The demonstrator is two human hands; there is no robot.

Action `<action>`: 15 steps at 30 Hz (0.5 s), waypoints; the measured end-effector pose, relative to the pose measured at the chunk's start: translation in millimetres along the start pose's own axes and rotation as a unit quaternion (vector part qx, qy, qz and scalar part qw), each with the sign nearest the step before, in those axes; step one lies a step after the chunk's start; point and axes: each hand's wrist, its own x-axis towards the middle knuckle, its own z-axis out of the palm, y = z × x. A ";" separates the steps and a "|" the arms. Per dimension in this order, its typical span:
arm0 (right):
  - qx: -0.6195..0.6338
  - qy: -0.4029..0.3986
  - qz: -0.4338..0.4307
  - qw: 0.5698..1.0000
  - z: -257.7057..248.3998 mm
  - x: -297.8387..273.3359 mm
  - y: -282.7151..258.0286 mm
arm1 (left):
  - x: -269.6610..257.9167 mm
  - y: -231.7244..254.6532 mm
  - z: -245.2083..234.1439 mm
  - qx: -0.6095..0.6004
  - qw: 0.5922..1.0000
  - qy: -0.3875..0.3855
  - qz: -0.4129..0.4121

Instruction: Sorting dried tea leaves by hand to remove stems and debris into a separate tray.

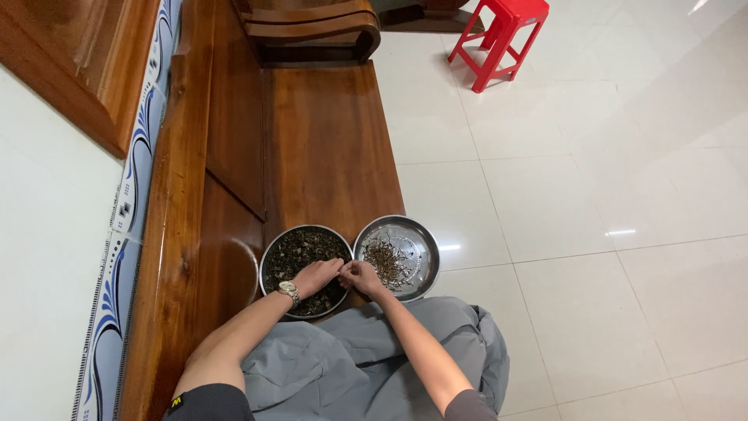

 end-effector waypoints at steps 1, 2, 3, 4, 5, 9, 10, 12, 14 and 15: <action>0.001 0.000 0.000 1.000 0.2 -3.0 -5.1 | 2.0 -1.0 3.4 0.000 1.000 -0.001 0.000; -0.020 -0.005 -0.003 1.000 0.5 -5.8 -10.3 | 3.9 -2.2 6.7 0.016 1.000 -0.003 -0.005; -0.041 -0.011 -0.007 0.999 0.9 -8.8 -15.5 | 5.6 -3.2 10.0 0.033 0.999 -0.004 -0.009; -0.040 -0.010 -0.007 0.999 -0.2 -10.4 -17.1 | 7.4 -5.1 12.6 0.033 0.999 -0.005 -0.009; -0.059 -0.014 -0.013 0.998 -1.3 -12.3 -18.7 | 9.1 -6.8 15.2 0.029 0.999 -0.012 -0.014; -0.320 0.049 -0.050 0.945 -12.5 -18.4 -27.8 | 26.0 -35.1 50.9 0.090 0.995 -0.015 -0.029; -0.320 0.050 -0.052 0.945 -20.2 -22.6 -33.2 | 26.8 -46.0 62.3 0.092 0.995 -0.014 -0.029; -0.399 0.119 -0.011 0.909 -37.0 -31.5 -44.4 | 30.3 -67.7 85.3 0.188 0.980 -0.002 -0.068; -0.371 0.128 -0.023 0.919 -61.6 -38.9 -40.1 | 22.8 -73.2 88.5 0.253 0.953 -0.095 -0.136; -0.342 0.136 -0.034 0.929 -74.8 -43.0 -37.9 | 19.8 -75.6 91.0 0.311 0.910 -0.189 -0.201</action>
